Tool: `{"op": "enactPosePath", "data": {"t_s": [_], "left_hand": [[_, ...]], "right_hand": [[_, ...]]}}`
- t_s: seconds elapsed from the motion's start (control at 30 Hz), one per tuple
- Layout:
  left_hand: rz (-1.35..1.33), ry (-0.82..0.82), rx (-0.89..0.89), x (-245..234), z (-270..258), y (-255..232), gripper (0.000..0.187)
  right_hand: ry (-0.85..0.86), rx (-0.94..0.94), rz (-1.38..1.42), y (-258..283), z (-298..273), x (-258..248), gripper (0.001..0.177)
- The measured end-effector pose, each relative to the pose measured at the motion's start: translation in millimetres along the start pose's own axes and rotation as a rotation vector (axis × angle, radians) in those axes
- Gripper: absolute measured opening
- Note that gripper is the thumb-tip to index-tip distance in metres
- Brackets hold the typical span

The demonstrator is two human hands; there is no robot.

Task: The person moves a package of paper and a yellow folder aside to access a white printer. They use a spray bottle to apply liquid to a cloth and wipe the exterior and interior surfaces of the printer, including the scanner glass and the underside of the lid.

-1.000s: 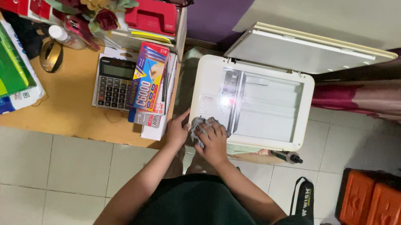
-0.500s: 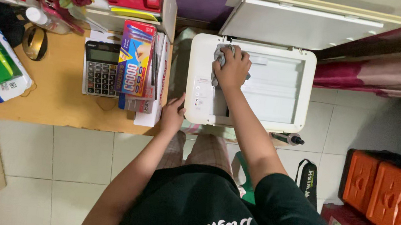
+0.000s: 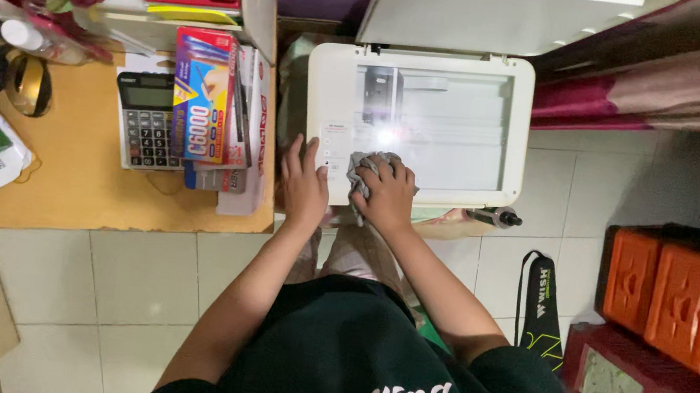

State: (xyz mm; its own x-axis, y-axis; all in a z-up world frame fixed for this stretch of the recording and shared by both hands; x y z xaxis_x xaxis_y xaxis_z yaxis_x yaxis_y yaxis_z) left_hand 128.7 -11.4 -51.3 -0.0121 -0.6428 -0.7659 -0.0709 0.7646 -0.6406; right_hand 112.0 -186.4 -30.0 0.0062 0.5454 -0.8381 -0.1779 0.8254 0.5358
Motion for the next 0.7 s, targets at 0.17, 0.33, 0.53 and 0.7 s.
{"op": "enactPosePath", "data": {"t_s": [0.17,0.33,0.53,0.7], "left_hand": [[0.289,0.043,0.259,16,18,-37,0.057],[0.224,0.078,0.252,21,18,-32,0.056],[0.087,0.060,0.256,21,21,-31,0.056],[0.105,0.056,0.254,24,24,-25,0.055]], "right_hand": [[-0.105,0.193,-0.146,-96,-12,-50,0.045],[-0.361,0.468,-0.205,-170,-24,-97,0.042],[-0.238,0.223,-0.138,-82,-16,-41,0.039],[-0.070,-0.060,0.010,19,6,15,0.034]]}}
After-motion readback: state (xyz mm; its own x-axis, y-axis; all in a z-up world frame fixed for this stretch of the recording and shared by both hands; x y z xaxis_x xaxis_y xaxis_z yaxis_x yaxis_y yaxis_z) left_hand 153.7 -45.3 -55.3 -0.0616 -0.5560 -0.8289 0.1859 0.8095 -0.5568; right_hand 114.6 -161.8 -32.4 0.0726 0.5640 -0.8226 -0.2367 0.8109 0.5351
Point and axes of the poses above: each hand's wrist, its own z-axis towards the middle knuckle, its own x-axis out of the palm, y = z × x, the point moved 10 cm from there along z, towards the middle knuckle, and after that the axes turned 8 degrees about z, right-handed, at the moved point
